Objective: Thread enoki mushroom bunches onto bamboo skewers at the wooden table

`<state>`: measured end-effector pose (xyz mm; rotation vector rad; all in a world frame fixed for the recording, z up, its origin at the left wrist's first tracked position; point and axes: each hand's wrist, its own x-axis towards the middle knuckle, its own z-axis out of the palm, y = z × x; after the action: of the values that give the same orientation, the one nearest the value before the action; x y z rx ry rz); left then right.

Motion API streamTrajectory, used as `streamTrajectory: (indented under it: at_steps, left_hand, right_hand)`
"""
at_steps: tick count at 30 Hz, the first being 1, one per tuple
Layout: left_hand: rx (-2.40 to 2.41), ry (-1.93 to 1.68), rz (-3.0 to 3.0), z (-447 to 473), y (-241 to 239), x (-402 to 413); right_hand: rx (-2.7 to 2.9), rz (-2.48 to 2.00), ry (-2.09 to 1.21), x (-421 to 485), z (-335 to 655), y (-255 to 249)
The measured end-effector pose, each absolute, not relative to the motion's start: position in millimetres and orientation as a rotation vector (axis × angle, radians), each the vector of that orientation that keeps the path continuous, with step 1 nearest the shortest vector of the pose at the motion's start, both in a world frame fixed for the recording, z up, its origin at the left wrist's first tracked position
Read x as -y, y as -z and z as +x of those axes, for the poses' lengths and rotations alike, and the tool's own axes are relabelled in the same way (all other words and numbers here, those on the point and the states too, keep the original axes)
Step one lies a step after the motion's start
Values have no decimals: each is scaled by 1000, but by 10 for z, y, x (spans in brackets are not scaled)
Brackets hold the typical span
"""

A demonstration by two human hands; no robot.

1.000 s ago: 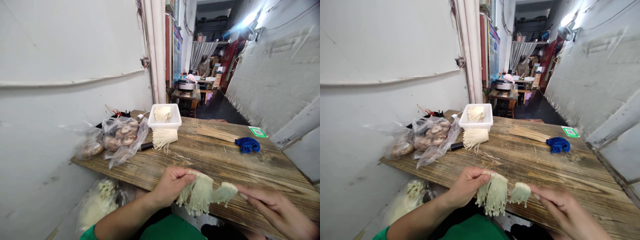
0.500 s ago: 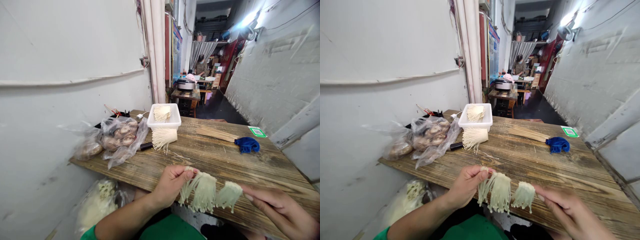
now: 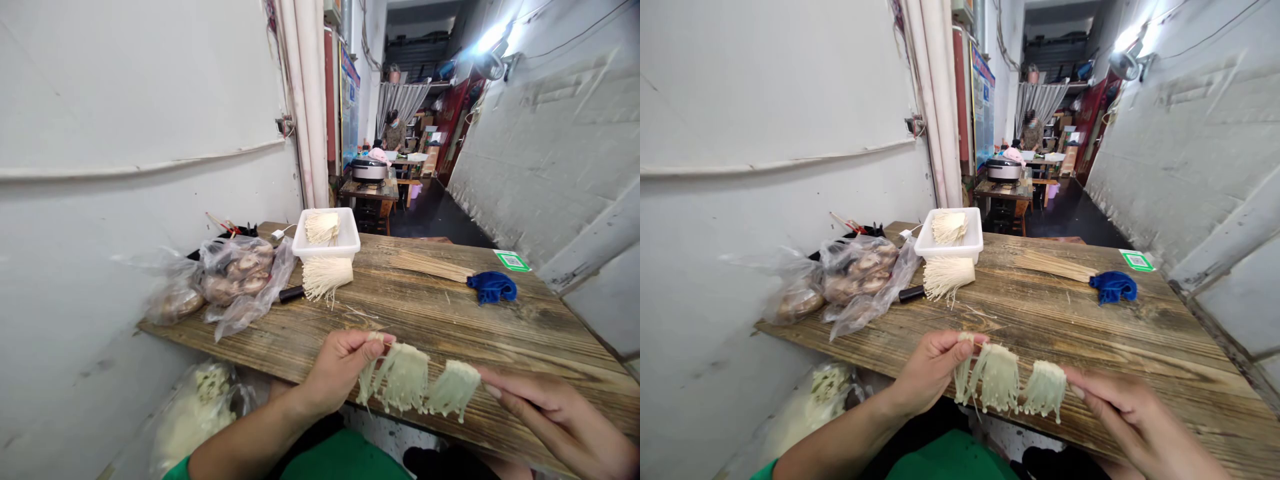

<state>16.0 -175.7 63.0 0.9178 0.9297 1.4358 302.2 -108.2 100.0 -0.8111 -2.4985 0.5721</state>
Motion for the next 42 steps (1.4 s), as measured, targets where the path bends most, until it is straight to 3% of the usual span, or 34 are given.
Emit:
streamTrajectory:
  at_steps: [20, 42]
  left_hand:
    - [-987, -1274, 1118, 123, -680, 1785]
    - [-929, -1407, 1120, 127, -679, 1803]
  right_hand:
    - [2480, -853, -723, 1036, 2964, -1030]
    - [2464, -860, -687, 1081, 2969, -979]
